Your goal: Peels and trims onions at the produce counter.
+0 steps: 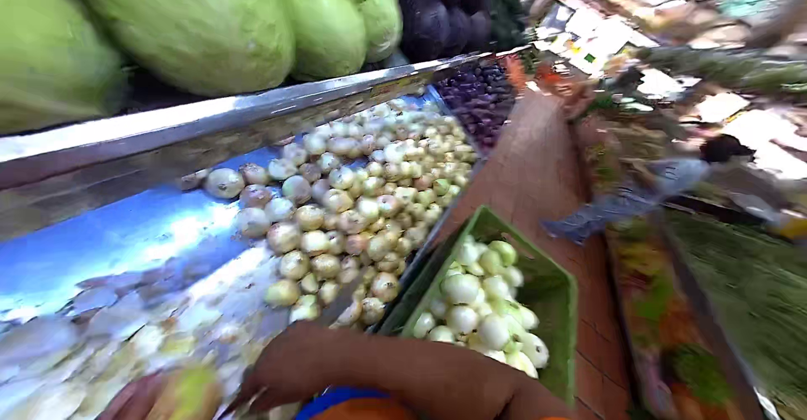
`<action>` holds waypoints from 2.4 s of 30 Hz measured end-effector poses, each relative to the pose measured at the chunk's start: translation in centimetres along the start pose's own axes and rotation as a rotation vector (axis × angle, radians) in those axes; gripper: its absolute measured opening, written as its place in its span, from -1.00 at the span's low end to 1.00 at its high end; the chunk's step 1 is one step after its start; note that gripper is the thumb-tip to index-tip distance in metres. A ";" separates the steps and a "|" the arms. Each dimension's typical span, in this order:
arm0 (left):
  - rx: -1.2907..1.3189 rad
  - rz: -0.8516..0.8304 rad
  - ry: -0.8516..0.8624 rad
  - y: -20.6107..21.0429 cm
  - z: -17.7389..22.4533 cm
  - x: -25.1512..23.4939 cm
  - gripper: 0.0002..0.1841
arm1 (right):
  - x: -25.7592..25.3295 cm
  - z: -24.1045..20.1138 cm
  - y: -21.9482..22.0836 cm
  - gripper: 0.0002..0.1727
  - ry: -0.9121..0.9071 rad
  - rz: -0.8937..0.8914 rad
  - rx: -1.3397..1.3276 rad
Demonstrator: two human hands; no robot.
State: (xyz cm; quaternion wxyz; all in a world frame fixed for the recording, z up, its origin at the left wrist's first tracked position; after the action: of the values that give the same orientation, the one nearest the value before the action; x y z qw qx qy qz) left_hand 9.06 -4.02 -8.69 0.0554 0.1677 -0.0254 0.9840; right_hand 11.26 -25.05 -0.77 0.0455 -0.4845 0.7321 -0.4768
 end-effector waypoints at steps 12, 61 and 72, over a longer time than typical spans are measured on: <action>-0.338 -0.026 -0.047 0.3 1.6 3.0 -0.60 | -1.8 -2.8 -1.4 -0.15 0.232 -0.003 0.265; -0.135 -0.242 -0.191 1.8 0.0 3.9 -0.63 | 0.1 -1.0 2.1 -0.11 -0.118 0.215 0.375; -0.275 -0.267 -0.235 2.6 -0.8 4.0 -0.62 | -0.8 -1.3 3.2 -0.09 -0.237 0.131 0.394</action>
State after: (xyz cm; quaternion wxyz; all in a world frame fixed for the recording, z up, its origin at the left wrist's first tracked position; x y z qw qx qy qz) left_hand 4.71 -6.18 -8.22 0.2041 0.2740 -0.1430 0.9289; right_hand 8.89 -23.34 -2.74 0.2553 -0.4703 0.6443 -0.5463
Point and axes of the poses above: each hand's wrist, its own x-axis away from the middle knuckle, its own y-axis out of the palm, z = x × y, the point moved 4 cm from there along -x, towards the middle knuckle, and after that the axes turned 11 degrees about -x, right-handed, at the moved point
